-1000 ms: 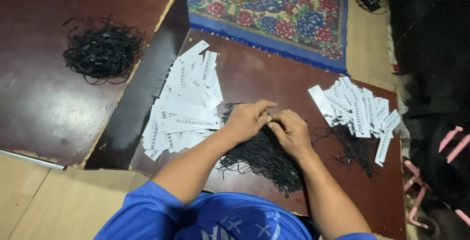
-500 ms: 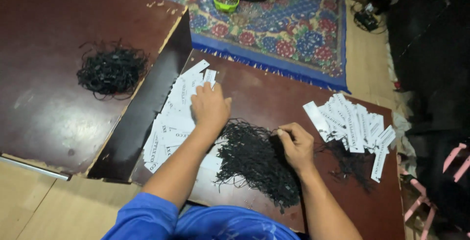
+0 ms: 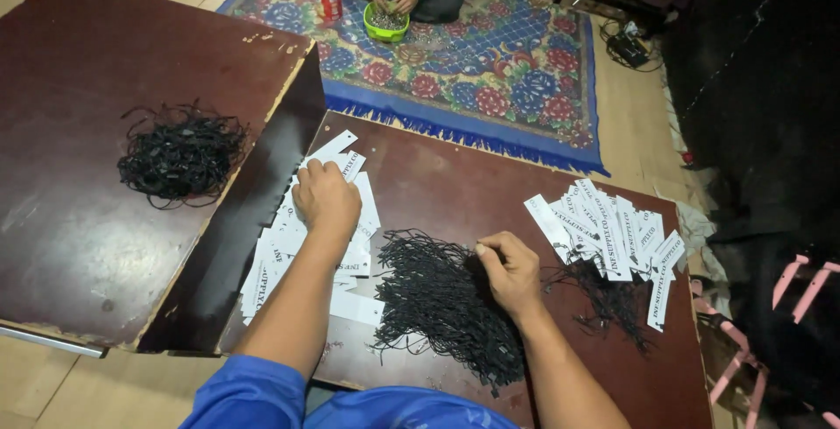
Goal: Attaching white identification tags to individual black strings from a large pile.
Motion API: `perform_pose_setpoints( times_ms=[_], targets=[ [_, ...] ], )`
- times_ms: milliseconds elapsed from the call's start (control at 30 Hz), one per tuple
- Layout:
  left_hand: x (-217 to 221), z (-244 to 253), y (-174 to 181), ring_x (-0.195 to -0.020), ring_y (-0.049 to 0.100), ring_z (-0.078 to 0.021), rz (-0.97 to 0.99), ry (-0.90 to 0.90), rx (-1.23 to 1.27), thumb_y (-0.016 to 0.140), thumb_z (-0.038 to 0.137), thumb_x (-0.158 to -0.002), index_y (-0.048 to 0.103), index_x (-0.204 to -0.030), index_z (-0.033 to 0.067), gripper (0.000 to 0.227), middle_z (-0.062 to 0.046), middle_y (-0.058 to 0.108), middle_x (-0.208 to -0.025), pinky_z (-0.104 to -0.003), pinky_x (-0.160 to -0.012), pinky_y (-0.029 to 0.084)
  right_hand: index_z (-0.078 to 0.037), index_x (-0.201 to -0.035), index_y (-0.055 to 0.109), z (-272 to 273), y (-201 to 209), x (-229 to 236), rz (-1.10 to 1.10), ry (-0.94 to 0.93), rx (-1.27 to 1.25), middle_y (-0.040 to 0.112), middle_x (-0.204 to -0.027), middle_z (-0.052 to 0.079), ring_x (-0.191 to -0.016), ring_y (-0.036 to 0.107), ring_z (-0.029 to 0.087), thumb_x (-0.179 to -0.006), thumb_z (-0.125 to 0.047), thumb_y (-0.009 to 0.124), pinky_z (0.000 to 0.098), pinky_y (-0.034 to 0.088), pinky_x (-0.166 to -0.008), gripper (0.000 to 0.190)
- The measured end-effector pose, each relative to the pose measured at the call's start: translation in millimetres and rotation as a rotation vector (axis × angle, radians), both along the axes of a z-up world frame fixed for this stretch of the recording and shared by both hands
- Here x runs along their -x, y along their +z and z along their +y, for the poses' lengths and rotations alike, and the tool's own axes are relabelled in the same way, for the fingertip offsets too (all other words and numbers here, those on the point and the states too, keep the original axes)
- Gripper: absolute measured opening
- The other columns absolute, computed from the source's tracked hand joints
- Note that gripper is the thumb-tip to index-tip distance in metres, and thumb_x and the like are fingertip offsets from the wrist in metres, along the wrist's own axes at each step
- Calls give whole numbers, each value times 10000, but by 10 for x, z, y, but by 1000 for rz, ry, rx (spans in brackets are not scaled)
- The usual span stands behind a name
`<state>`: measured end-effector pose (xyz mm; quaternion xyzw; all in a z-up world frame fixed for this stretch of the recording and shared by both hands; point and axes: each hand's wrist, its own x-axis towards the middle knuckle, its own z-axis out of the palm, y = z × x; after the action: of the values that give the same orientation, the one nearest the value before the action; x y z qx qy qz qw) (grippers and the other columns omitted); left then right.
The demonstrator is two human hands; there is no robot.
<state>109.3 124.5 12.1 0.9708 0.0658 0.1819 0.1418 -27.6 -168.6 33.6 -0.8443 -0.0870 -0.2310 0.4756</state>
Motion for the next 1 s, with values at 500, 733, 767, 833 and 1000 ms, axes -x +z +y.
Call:
perform_pose_setpoints(
  times_ms=[500,733,767,833,1000],
  targets=[
    [172,214,495,-1008,660,-457,212,97,559,628,194,-938,689,-948,36,170,-198,675,-977,-589,-850,483,-71,-882,786,10,-6,-15,-33,26,-32,740,-734,94,-676,703,251,-917,-78,742,361,536,-653,57],
    [104,263,411,-1006,683,-463,185,49,539,620,251,-982,706,-964,23,244,-215,700,-952,-570,-876,498,-63,-871,781,23,-18,-19,-35,32,-30,733,-727,97,-664,692,240,-914,-76,750,363,533,-649,54],
    [109,248,406,-1001,680,-475,164,16,526,615,259,-995,696,-958,13,262,-226,696,-943,-582,-866,501,-64,-876,780,20,-13,-10,-34,31,-28,735,-731,97,-668,692,237,-915,-75,749,365,534,-650,51],
    [91,224,415,-997,676,-487,139,-18,512,611,268,-1007,687,-953,3,282,-237,692,-934,-594,-857,505,-64,-881,779,21,2,-23,-37,30,-27,736,-736,96,-672,692,234,-916,-75,748,367,534,-651,48],
    [47,221,298,-962,696,-478,119,-49,434,523,256,-1064,673,-941,-16,334,-238,690,-900,-597,-859,521,-67,-877,781,20,-9,-11,-26,34,-35,739,-723,86,-661,688,215,-923,-71,742,354,537,-648,61]
  ],
)
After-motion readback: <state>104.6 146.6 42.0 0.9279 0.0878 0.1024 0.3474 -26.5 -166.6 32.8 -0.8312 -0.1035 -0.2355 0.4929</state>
